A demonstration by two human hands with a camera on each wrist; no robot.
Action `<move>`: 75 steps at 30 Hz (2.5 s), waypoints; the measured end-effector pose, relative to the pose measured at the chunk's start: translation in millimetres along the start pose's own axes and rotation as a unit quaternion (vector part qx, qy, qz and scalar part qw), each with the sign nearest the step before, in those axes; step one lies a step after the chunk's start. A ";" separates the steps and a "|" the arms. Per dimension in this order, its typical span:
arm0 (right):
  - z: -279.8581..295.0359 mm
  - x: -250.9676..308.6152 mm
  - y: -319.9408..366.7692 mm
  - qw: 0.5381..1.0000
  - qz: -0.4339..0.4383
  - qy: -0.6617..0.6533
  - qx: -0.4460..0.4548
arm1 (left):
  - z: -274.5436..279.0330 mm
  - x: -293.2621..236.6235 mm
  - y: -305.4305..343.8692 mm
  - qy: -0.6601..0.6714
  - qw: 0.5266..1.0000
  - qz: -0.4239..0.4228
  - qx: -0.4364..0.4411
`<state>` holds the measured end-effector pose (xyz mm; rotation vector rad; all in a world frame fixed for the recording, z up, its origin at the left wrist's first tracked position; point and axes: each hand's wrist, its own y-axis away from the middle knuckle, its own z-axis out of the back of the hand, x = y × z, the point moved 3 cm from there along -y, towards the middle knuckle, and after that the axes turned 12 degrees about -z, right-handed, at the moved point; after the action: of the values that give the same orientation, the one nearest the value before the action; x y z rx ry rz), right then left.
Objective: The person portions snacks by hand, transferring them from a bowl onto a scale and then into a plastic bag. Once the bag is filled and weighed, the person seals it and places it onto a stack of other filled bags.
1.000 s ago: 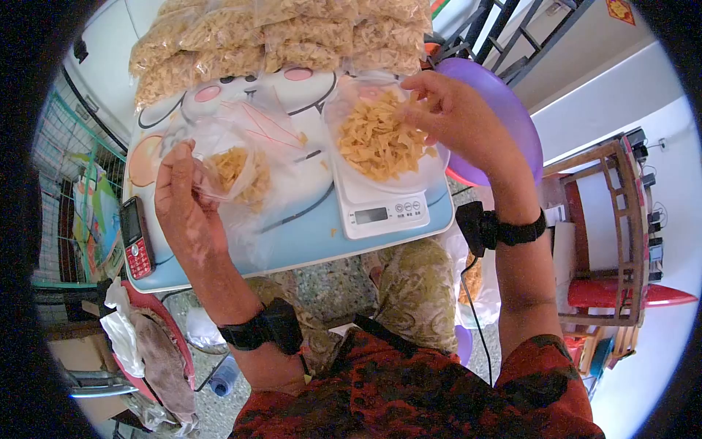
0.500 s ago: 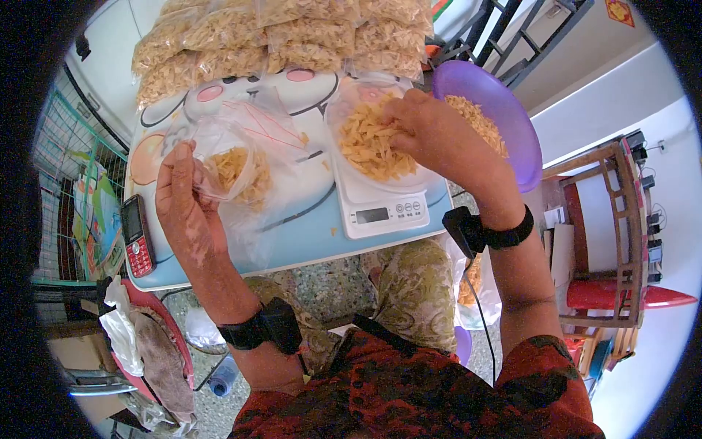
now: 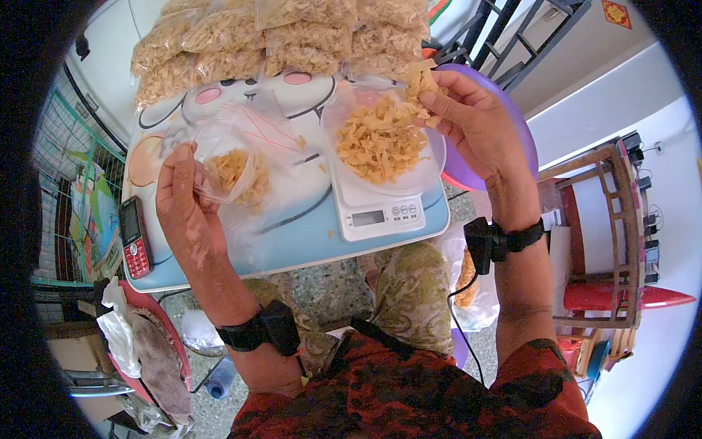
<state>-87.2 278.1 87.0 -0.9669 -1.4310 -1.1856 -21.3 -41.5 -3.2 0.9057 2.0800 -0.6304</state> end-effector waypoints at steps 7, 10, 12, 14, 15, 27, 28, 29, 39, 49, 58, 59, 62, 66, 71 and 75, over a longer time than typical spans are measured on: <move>1.7 -8.9 -3.8 0.996 -0.019 -0.088 -0.012 | 3.0 4.9 -1.7 0.018 1.000 0.005 0.024; 1.6 -12.0 -6.0 0.993 -0.022 -0.114 0.004 | 2.2 5.2 -0.2 0.017 0.999 0.027 0.029; -6.9 -7.5 -5.3 0.996 0.001 -0.090 -0.014 | -0.8 4.9 1.9 0.015 0.999 0.041 0.024; -23.2 -0.2 -5.4 0.996 0.037 -0.075 -0.014 | -5.0 4.2 3.5 0.015 0.998 0.053 0.021; -33.5 4.8 -5.8 0.995 0.063 -0.071 -0.007 | -5.7 3.8 4.0 0.017 0.998 0.054 0.023; -197.1 -34.7 2.4 0.846 0.368 0.383 -0.050 | -1.1 1.7 2.5 0.060 0.997 0.051 0.026; -200.1 -37.7 2.5 0.848 0.351 0.396 -0.041 | 1.1 0.4 1.3 0.052 0.997 0.049 0.013; -201.6 -38.3 1.4 0.845 0.339 0.412 -0.013 | 3.3 -0.8 0.1 0.043 0.998 0.047 0.000; -213.6 -29.3 -17.5 0.751 0.252 0.599 0.121 | -2.9 -9.3 4.5 -0.073 0.995 -0.033 0.053; -209.9 -19.1 -6.5 0.890 0.223 0.396 0.037 | 11.5 -5.7 -0.9 -0.023 0.997 0.063 -0.030; -228.4 -37.0 -19.6 0.774 0.238 0.575 0.118 | 5.2 -12.3 1.3 -0.051 0.999 0.003 0.014; -227.8 -36.5 -19.7 0.788 0.269 0.544 0.105 | 8.1 -10.3 -0.5 -0.047 0.999 0.016 -0.003; -222.1 -32.8 -18.0 0.828 0.310 0.460 0.079 | 15.2 -11.4 -2.9 -0.037 0.997 0.053 -0.042; -219.6 -13.8 2.4 0.882 0.215 0.416 0.063 | 18.6 -8.7 -4.2 -0.024 0.996 0.065 -0.051; -220.2 -27.9 -1.1 0.883 0.254 0.390 0.066 | 19.7 -3.4 -3.8 -0.006 0.998 0.057 -0.035; -226.2 -37.8 -9.2 0.836 0.289 0.454 0.102 | 13.1 -11.7 -3.1 -0.049 0.999 0.014 -0.019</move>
<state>-44.1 55.4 52.6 -0.4848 -0.4231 -0.8090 -12.5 -56.9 -1.1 0.8653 1.9819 -0.6069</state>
